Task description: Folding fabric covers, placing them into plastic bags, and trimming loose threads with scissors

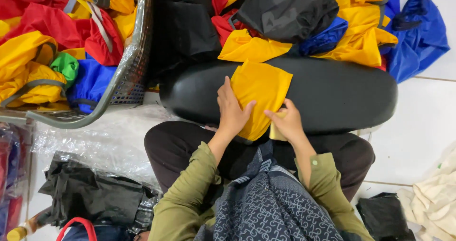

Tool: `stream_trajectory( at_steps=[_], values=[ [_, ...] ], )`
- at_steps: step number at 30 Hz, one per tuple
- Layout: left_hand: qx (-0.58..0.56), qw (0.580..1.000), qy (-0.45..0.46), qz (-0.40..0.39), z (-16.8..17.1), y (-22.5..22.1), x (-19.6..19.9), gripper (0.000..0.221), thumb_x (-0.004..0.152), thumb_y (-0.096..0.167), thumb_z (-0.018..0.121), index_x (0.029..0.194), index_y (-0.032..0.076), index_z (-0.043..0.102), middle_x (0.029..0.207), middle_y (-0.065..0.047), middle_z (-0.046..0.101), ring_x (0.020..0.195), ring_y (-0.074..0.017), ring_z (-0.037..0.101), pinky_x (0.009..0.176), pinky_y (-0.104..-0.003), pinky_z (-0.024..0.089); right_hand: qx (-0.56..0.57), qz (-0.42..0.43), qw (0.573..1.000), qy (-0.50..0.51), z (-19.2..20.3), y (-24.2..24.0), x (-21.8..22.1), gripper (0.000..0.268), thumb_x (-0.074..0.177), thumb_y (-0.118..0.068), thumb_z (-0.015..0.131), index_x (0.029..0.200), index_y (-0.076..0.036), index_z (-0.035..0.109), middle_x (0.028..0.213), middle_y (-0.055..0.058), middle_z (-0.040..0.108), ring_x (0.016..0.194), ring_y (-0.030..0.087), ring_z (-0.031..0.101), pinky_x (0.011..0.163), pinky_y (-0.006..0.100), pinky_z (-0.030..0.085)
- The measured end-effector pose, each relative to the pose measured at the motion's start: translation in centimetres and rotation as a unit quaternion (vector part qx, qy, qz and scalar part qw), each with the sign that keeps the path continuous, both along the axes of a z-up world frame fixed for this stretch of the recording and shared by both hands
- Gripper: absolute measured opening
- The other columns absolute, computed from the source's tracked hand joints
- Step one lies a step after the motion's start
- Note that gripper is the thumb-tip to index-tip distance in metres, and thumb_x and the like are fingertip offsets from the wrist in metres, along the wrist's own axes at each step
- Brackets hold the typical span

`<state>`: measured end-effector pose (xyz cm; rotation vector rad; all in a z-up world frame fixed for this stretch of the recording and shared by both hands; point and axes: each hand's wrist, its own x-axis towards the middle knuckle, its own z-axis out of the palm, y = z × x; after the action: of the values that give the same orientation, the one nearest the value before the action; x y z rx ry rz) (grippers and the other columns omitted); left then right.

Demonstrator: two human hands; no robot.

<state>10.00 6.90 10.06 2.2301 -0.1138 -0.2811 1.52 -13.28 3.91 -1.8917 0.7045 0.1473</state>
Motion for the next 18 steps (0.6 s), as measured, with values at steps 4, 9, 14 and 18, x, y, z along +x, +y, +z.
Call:
stream_trajectory(
  at_steps=[4,9,14,18],
  values=[
    [-0.249,0.955,0.16,0.009,0.9,-0.4,1.6,0.11,0.085,0.012,0.081,0.163,-0.001,0.005,0.152,-0.037,0.032,0.146,-0.0544,0.033,0.115,-0.062,0.034,0.144,-0.041,0.987,-0.052,5.7,2.3,1.5,0.049,0.073,-0.024,0.095,0.11,-0.008,0.068,0.087,0.009,0.072,0.079,0.017,0.064,0.071,0.031,0.055],
    [-0.41,0.901,0.144,-0.016,-0.9,0.7,2.1,0.076,0.074,0.007,0.093,0.142,0.007,0.057,0.125,-0.012,0.071,0.114,-0.0235,0.069,0.094,-0.041,0.058,-0.072,0.005,0.947,-0.313,6.3,-2.3,-0.3,0.029,0.075,-0.009,0.096,0.098,-0.005,0.078,0.09,0.01,0.073,0.087,0.02,0.072,0.079,0.035,0.057],
    [-0.453,0.878,-0.007,-0.155,0.8,0.5,2.1,0.091,0.08,0.011,0.086,0.159,0.003,0.04,0.097,-0.011,0.079,0.133,-0.0277,0.058,0.121,-0.033,0.032,-0.419,0.207,0.758,-0.455,6.8,-4.2,-2.2,0.027,0.105,-0.025,0.057,0.102,-0.014,0.081,0.105,0.007,0.074,0.078,0.025,0.068,0.069,0.035,0.054],
    [-0.034,0.933,-0.172,-0.313,-5.0,1.3,2.9,0.06,0.078,0.0,0.079,0.131,0.027,0.072,0.104,0.0,0.075,0.137,-0.0286,0.052,0.123,-0.05,0.028,-0.465,0.263,0.79,-0.299,3.8,-7.0,-3.1,0.011,0.09,-0.007,0.072,0.094,-0.016,0.077,0.101,0.001,0.073,0.081,0.023,0.072,0.069,0.034,0.059]
  ],
)
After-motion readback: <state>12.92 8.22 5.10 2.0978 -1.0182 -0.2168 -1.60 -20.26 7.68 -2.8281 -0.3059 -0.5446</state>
